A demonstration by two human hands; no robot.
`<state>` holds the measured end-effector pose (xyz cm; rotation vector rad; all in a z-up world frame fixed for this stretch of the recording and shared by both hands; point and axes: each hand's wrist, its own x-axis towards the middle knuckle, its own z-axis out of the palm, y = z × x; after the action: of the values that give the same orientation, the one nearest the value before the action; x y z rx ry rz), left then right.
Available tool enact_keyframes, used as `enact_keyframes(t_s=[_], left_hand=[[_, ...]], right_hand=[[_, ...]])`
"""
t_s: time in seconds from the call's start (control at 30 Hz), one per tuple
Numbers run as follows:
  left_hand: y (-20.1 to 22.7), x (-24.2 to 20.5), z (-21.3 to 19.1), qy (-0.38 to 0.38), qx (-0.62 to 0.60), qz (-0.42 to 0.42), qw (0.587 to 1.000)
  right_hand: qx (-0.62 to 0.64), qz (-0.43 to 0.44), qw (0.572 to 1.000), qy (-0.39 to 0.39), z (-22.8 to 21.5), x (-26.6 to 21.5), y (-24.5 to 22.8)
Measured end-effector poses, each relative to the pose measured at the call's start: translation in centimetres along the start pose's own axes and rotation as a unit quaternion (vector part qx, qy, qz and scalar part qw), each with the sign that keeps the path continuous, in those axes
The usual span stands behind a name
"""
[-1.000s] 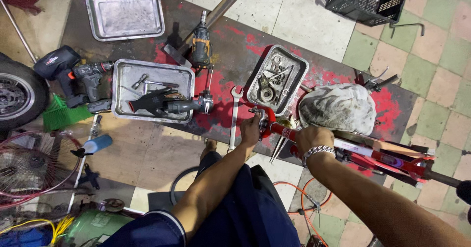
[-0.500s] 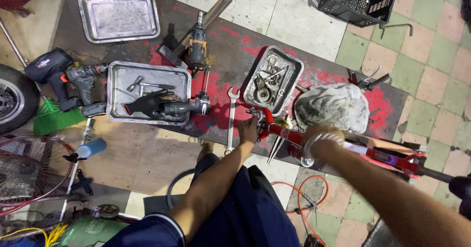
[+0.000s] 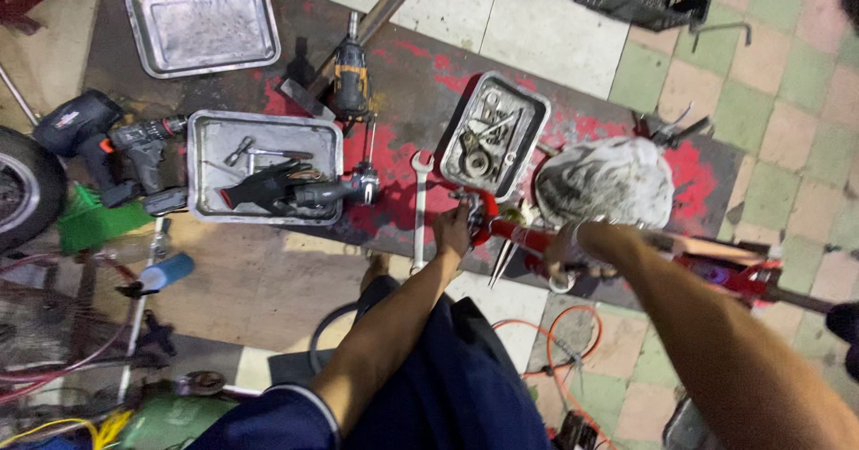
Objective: The person uses pliers to loosen components on a motorcycle fork assembly, then removes metal bushings and rings by hand before reassembling parts.
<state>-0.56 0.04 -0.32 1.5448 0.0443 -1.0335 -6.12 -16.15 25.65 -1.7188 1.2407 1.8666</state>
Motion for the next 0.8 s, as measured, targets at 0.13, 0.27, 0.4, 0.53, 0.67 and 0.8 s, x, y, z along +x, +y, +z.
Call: enact_keyframes(t_s=[0.13, 0.27, 0.4, 0.53, 0.67, 0.8], left_hand=[[-0.1, 0.7, -0.2, -0.003, 0.015, 0.022, 1.000], [0.6, 0.3, -0.5, 0.002, 0.077, 0.033, 0.996], [5.2, -1.3, -1.4, 0.068, 0.272, 0.145, 0.949], [15.2, -5.6, -1.1, -0.074, 0.310, 0.265, 0.910], [23.5, -10.7, 1.9, -0.240, 0.493, 0.455, 0.701], [23.3, -14.0, 6.5, -0.244, 0.711, 0.487, 0.444]], right_hand=[[0.190, -0.030, 0.970, -0.150, -1.2, -0.6, 2.1], [0.348, -0.171, 0.922, -0.008, 3.0, -0.7, 5.4], [0.571, -0.234, 0.786, -0.031, 12.4, 2.3, 8.2], [0.618, -0.212, 0.749, 0.107, 23.0, 9.8, 1.5], [0.758, -0.269, 0.557, 0.205, 24.6, 17.8, -9.4], [0.774, -0.291, 0.472, 0.305, 20.2, 21.1, -16.7]])
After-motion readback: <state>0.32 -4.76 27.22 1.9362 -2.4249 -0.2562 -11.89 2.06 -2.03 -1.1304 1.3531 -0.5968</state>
